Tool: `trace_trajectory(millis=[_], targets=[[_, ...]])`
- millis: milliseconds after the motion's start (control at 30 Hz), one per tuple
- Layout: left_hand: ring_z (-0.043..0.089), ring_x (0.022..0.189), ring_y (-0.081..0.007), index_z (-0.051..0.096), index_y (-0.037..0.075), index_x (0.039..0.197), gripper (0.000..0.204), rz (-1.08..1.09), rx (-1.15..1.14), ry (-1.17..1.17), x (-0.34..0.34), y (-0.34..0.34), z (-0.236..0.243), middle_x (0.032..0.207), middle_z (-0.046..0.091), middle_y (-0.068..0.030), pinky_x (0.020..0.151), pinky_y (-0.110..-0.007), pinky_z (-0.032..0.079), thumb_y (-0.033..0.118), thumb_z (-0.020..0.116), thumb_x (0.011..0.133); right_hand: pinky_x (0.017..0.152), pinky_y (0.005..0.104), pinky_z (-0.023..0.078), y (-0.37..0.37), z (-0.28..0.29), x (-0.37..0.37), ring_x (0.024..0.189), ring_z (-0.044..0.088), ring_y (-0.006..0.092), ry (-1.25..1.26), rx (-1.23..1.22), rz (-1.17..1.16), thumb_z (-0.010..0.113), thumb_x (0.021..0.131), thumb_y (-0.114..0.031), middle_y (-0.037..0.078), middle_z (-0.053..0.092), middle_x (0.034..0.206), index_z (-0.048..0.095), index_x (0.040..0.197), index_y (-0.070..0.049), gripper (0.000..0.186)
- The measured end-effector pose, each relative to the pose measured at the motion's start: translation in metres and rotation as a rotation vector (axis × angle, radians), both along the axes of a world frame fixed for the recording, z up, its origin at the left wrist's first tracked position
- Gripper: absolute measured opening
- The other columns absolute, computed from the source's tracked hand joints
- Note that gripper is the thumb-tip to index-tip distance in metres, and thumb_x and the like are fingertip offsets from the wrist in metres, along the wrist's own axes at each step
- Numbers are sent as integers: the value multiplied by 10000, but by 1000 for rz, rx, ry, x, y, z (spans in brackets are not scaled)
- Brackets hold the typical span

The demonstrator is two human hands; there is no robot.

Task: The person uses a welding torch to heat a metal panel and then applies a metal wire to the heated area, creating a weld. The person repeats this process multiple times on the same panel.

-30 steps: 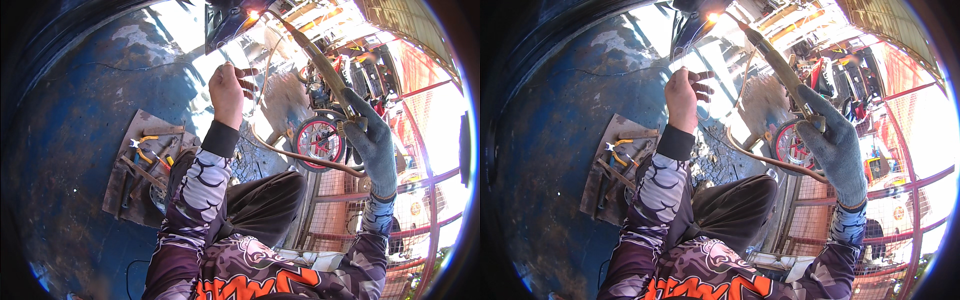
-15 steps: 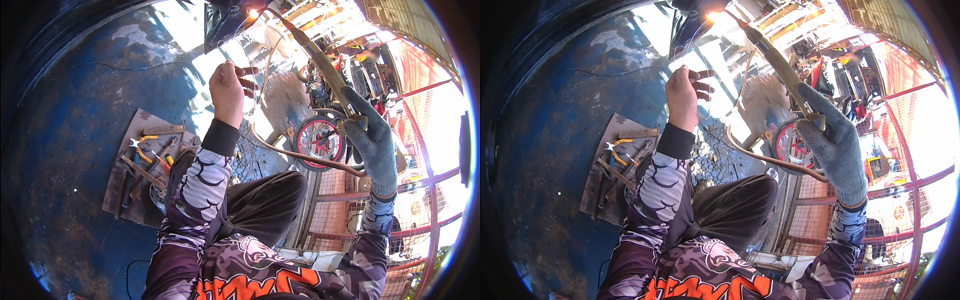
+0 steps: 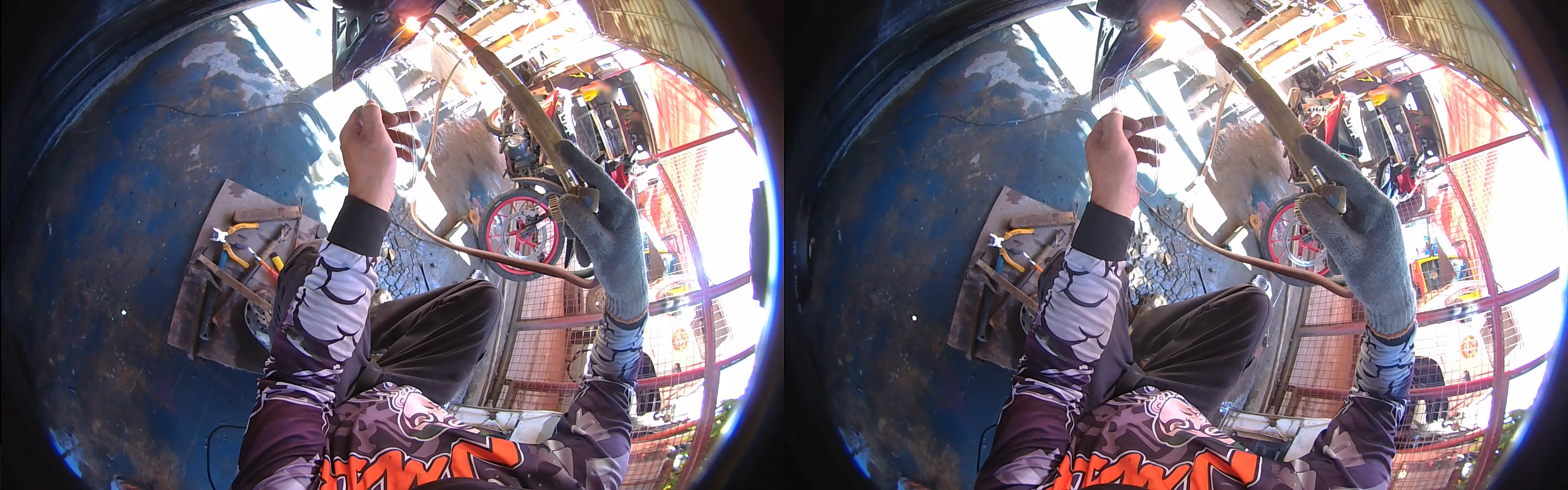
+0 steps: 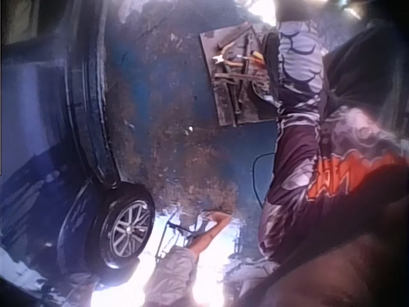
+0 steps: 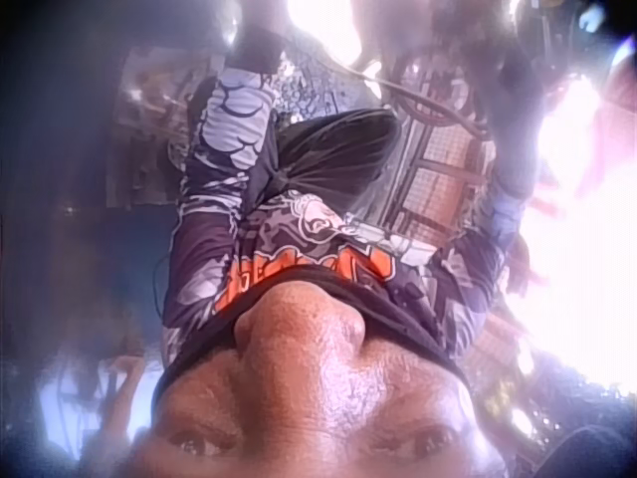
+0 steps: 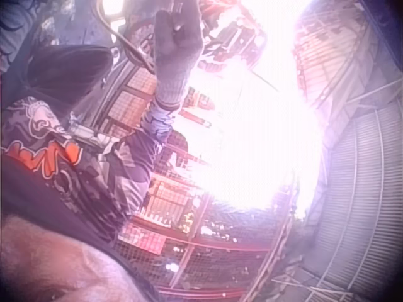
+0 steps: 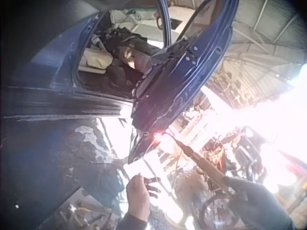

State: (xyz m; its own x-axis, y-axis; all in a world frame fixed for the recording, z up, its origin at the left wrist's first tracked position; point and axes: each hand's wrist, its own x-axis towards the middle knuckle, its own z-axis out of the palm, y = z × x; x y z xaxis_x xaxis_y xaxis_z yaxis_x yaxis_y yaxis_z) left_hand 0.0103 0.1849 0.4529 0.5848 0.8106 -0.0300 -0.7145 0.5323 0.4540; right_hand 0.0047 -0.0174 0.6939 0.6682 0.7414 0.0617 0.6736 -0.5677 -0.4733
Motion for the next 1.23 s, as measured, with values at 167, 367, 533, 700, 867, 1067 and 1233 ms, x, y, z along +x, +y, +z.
trace_trajectory(millis=[167, 367, 533, 700, 867, 1067, 1233], targets=[[670, 559, -215, 512, 64, 865, 274, 2, -8, -8, 0, 1, 1, 949, 751, -237, 457, -299, 509, 243, 412, 1047, 914, 254, 513, -1, -1, 1, 1040, 599, 83, 5, 9, -2, 644, 958, -4, 70, 646, 1303, 487, 1528, -17, 591], [688, 593, -220, 521, 70, 864, 284, -3, 24, 11, -1, 0, 1, 956, 755, -233, 476, -301, 525, 241, 400, 1057, 937, 265, 516, 0, -1, 2, 1065, 611, 98, -25, 3, 10, 653, 952, -6, 79, 645, 1326, 492, 1523, -15, 593], [687, 590, -221, 519, 71, 866, 280, -11, 8, 9, -1, 1, 1, 953, 756, -230, 477, -302, 524, 237, 400, 1058, 937, 265, 519, 1, -3, 4, 1067, 614, 99, -15, 9, 10, 669, 944, -3, 83, 648, 1326, 502, 1515, -14, 595], [685, 587, -221, 519, 69, 867, 281, -9, 17, 4, -2, 0, 1, 952, 755, -232, 478, -305, 522, 237, 403, 1059, 926, 260, 520, 1, -1, 0, 1053, 617, 94, -20, -2, -4, 678, 946, -6, 83, 651, 1316, 503, 1514, -14, 594], [684, 586, -220, 517, 66, 866, 284, 4, 17, 4, -3, 0, 2, 955, 751, -244, 474, -301, 515, 239, 404, 1061, 920, 261, 518, 2, 1, -2, 1046, 616, 92, 12, -15, -36, 674, 953, -6, 84, 653, 1314, 501, 1512, -10, 585], [683, 577, -222, 519, 66, 867, 290, 17, -15, 2, -3, 1, 1, 953, 750, -246, 462, -300, 510, 244, 407, 1066, 920, 260, 514, 1, -3, 1, 1050, 606, 86, 7, 31, 21, 675, 956, -15, 80, 649, 1316, 494, 1516, -7, 588], [693, 582, -238, 522, 69, 882, 289, 0, -19, -6, -4, 2, 0, 977, 755, -242, 466, -306, 515, 268, 426, 1069, 923, 242, 505, 3, 1, -2, 1076, 596, 78, 40, -25, -61, 670, 967, -31, 83, 638, 1341, 488, 1526, -17, 588]])
